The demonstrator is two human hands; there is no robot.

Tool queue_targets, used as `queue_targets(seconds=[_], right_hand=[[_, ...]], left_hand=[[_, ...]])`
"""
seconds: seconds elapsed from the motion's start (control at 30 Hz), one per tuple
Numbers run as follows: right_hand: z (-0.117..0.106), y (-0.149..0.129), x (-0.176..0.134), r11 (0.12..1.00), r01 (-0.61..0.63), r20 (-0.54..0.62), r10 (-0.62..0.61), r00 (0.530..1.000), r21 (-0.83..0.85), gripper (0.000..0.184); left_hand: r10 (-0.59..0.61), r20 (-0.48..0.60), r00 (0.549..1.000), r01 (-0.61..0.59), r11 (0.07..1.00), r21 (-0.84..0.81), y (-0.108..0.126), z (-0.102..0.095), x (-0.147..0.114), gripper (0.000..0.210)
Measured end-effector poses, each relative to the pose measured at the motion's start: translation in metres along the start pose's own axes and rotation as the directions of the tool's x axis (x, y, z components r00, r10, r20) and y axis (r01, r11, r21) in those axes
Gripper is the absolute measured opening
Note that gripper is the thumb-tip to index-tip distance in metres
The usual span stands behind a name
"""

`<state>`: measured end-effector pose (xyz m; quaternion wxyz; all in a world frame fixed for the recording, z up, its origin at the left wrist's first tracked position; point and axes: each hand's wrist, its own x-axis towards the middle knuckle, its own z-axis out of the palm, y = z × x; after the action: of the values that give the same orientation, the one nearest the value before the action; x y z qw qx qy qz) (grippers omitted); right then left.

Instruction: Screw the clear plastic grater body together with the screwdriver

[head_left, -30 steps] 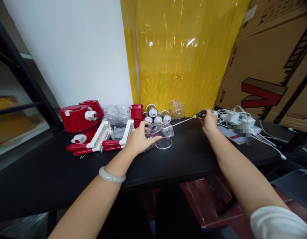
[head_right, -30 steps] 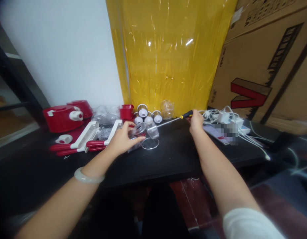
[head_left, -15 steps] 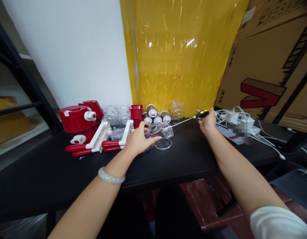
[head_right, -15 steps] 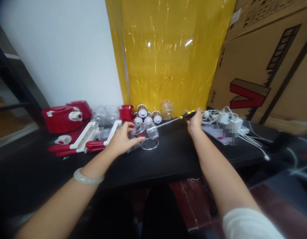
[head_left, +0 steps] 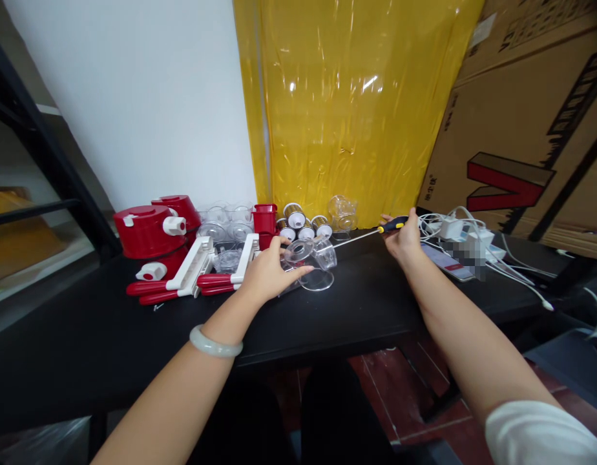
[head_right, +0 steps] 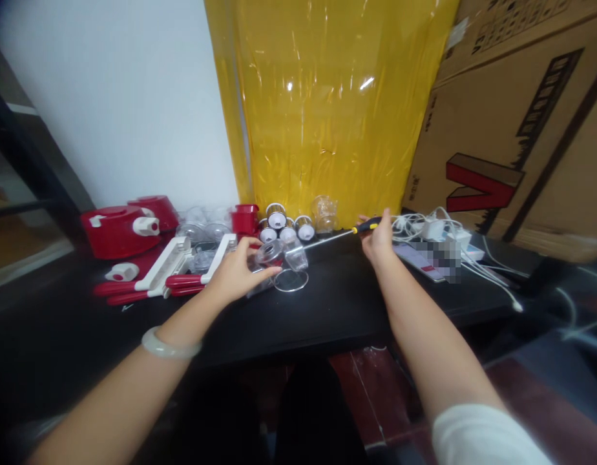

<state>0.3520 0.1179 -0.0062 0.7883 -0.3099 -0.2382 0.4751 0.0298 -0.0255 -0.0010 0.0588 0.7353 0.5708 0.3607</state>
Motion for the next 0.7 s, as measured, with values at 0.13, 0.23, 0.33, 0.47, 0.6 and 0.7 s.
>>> queue_targets(seconds=[0.13, 0.23, 0.33, 0.47, 0.6, 0.7], right_hand=[[-0.0017, 0.0046, 0.0046, 0.989, 0.121, -0.03, -0.124, 0.992, -0.08, 0.043], [-0.004, 0.0033, 0.0045, 0.977, 0.171, -0.051, -0.178, 0.983, -0.125, 0.038], [-0.0044, 0.0011, 0.0019, 0.969, 0.195, -0.068, -0.207, 0.976, -0.154, 0.029], [-0.0017, 0.0041, 0.0005, 0.974, 0.19, -0.061, -0.199, 0.978, -0.125, 0.026], [0.0013, 0.0082, 0.0011, 0.981, 0.174, -0.059, -0.18, 0.982, -0.085, 0.031], [0.0012, 0.0061, 0.001, 0.993, 0.111, -0.095, -0.114, 0.989, -0.04, 0.018]], left_hand=[[-0.003, 0.0, 1.0, 0.003, 1.0, -0.005, 0.0008, -0.0002, -0.0004, 0.072], [0.0, -0.004, 1.0, 0.0, 1.0, -0.01, 0.0001, 0.0001, -0.0001, 0.072], [0.006, -0.006, 1.0, -0.006, 1.0, -0.012, -0.0007, 0.0003, 0.0001, 0.073], [0.004, -0.002, 1.0, -0.004, 1.0, -0.016, -0.0019, 0.0006, 0.0001, 0.073], [0.015, -0.007, 1.0, -0.015, 1.0, -0.015, -0.0038, 0.0016, 0.0002, 0.074], [0.012, -0.008, 1.0, -0.012, 1.0, -0.015, -0.0039, 0.0017, 0.0003, 0.073]])
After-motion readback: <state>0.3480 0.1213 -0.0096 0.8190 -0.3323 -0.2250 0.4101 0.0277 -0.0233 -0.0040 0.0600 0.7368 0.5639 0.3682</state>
